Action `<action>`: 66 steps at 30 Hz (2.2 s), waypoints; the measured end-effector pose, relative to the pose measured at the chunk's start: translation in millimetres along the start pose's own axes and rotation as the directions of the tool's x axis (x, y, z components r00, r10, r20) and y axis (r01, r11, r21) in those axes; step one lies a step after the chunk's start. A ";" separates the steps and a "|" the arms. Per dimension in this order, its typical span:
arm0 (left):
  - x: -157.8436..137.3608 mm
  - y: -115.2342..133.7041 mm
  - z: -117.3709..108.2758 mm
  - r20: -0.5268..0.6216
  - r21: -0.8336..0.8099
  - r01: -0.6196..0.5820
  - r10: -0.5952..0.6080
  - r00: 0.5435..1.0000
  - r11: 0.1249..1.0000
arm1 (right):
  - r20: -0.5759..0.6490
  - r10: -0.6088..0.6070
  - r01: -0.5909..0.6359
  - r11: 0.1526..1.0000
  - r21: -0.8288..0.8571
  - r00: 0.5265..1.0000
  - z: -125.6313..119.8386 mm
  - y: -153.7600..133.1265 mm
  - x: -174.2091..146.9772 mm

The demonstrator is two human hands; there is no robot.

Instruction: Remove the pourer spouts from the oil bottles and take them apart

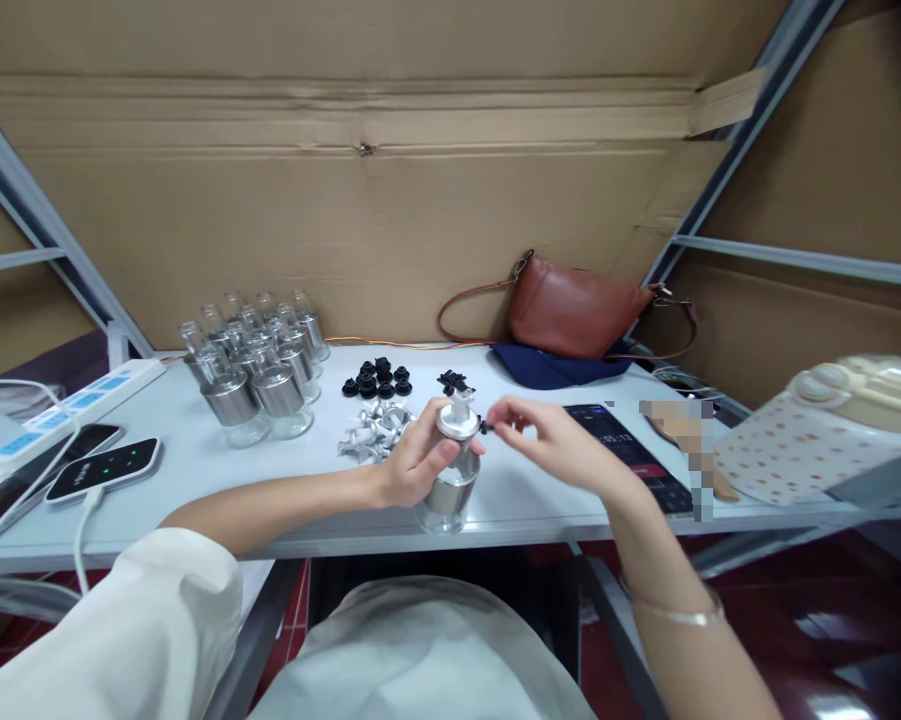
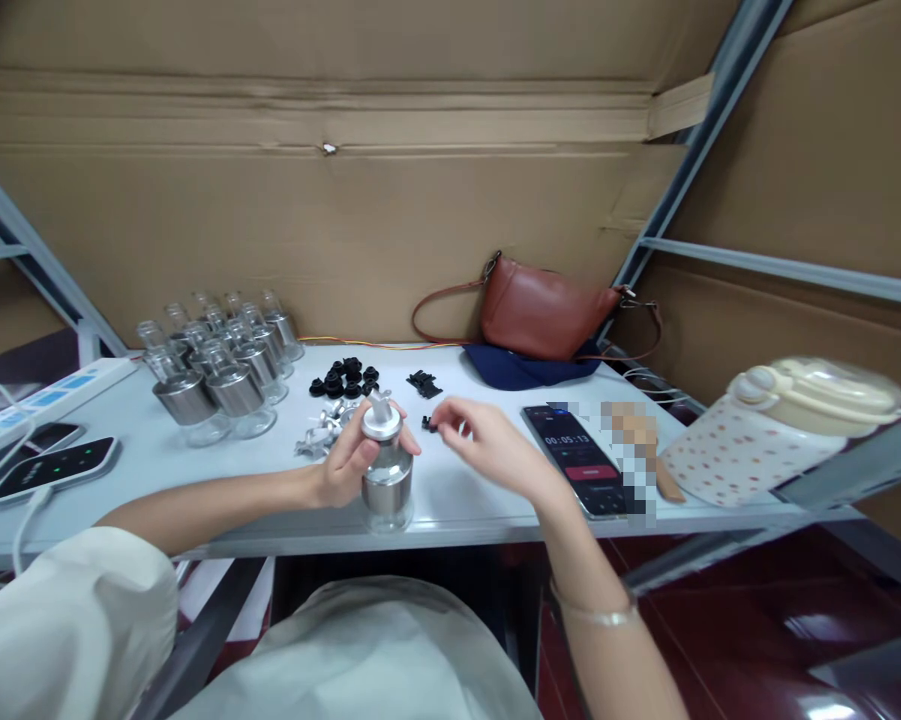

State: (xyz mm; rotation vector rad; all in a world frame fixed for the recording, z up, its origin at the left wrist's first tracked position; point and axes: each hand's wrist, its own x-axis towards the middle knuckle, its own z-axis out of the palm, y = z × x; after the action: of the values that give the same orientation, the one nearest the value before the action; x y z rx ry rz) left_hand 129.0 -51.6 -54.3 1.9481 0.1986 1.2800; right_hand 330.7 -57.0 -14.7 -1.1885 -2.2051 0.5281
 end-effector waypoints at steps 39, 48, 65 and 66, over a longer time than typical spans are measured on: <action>5.2 24.5 3.2 -0.064 -0.173 0.242 -0.256 0.965 0.955 | -0.399 -0.095 0.314 0.788 0.530 0.912 45.7 -65.9 17.4; -9.0 18.4 6.5 -0.148 -0.095 0.213 -0.225 0.963 0.972 | -0.559 -0.239 0.466 0.831 0.306 0.794 67.4 -68.2 9.1; -5.0 15.5 5.6 -0.214 0.006 -0.062 0.062 0.975 0.998 | -0.709 -0.352 0.565 0.821 0.080 0.611 78.4 -71.5 7.9; -4.5 15.0 5.4 -0.251 -0.003 -0.003 0.002 0.968 1.000 | -0.703 -0.303 0.526 0.842 0.118 0.643 77.9 -71.8 8.7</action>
State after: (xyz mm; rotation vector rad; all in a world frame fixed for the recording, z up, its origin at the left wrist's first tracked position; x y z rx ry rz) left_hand 127.3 -67.0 -48.4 1.7791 0.3192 1.5266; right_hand 231.7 -93.0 -29.4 -0.5187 -1.5984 0.1884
